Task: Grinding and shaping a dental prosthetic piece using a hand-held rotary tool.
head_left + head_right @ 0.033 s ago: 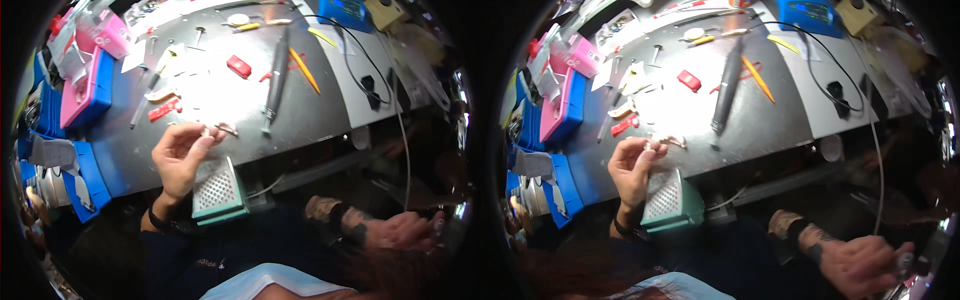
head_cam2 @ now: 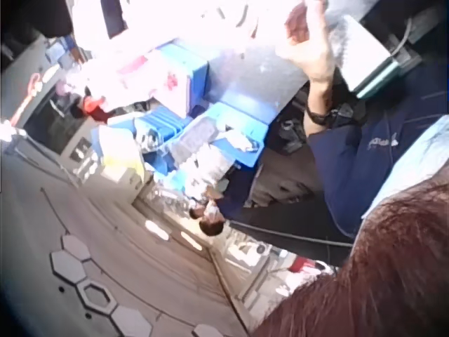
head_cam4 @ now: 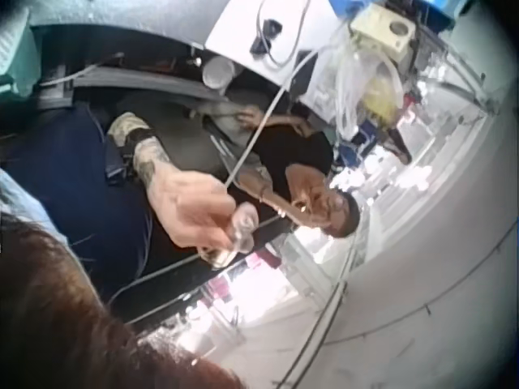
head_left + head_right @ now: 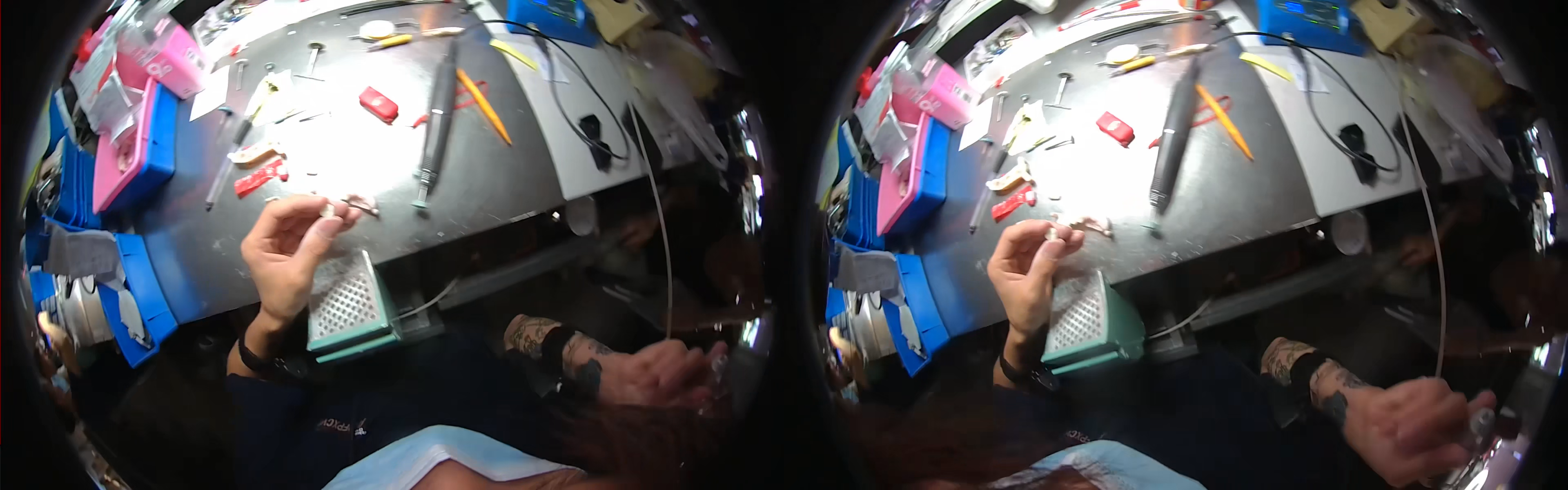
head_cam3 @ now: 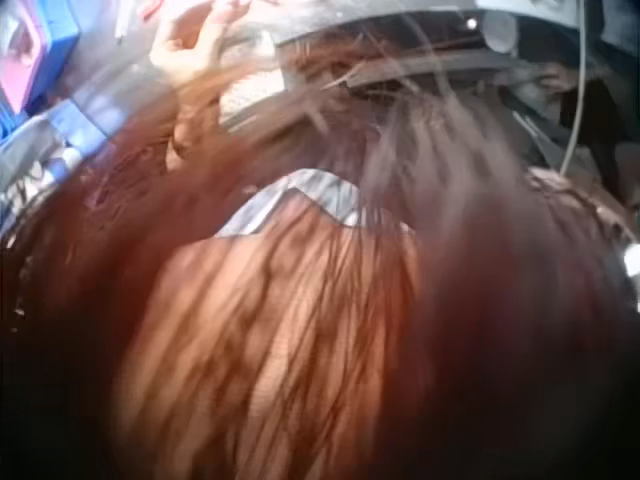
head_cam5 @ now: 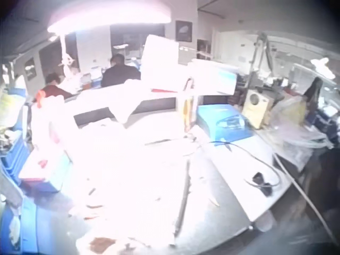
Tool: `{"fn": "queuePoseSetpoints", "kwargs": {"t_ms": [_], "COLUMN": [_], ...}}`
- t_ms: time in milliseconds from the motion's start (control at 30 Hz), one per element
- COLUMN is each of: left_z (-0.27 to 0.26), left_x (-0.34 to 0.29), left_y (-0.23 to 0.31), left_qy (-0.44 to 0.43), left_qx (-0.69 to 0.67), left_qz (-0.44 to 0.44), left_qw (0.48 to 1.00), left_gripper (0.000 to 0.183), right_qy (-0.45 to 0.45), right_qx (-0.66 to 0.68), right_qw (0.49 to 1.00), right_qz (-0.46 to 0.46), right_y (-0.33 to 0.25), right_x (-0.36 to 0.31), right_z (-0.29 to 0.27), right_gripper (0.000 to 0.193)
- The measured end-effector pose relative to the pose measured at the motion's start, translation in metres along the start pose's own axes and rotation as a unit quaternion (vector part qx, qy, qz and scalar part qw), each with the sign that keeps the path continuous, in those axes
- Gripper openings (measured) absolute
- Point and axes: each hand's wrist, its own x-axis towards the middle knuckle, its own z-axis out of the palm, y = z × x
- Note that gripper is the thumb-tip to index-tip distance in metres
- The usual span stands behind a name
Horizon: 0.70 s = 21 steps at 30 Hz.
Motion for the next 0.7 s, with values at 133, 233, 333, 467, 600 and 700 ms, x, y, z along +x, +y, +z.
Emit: {"fn": "queuePoseSetpoints", "kwargs": {"t_ms": [133,233,333,467,600,700], "left_z": [0.001,-0.001,-0.004,-0.006,-0.009,-0.012], "left_x": [0.001,0.002,0.001,-0.001,0.0,-0.002], "left_y": [0.001,-0.001,-0.004,-0.007,-0.01,-0.012], "left_qy": [0.005,0.01,0.008,0.038,0.008,0.018], "left_qx": [-0.004,-0.003,0.024,0.044,0.039,0.049], "left_qz": [0.022,0.022,0.027,0.003,0.045,0.036], "left_qw": [1.0,1.0,0.999,0.998,0.998,0.998], "left_gripper": [0.019,0.019,0.02,0.02,0.022,0.022], "right_qy": [0.038,-0.066,-0.063,0.035,0.069,0.052], "right_qx": [-0.039,0.284,0.623,0.864,0.927,0.951], "right_qw": [0.999,0.943,0.709,0.35,0.22,0.177], "right_qz": [0.001,0.159,0.324,0.361,0.295,0.248], "right_y": [-0.001,0.025,0.05,0.063,0.06,0.06], "right_x": [0.013,-0.012,-0.022,-0.021,-0.021,-0.018], "right_z": [-0.032,-0.021,-0.009,0.003,0.007,0.001], "right_gripper": [0.031,0.029,0.03,0.023,0.025,0.026]}}
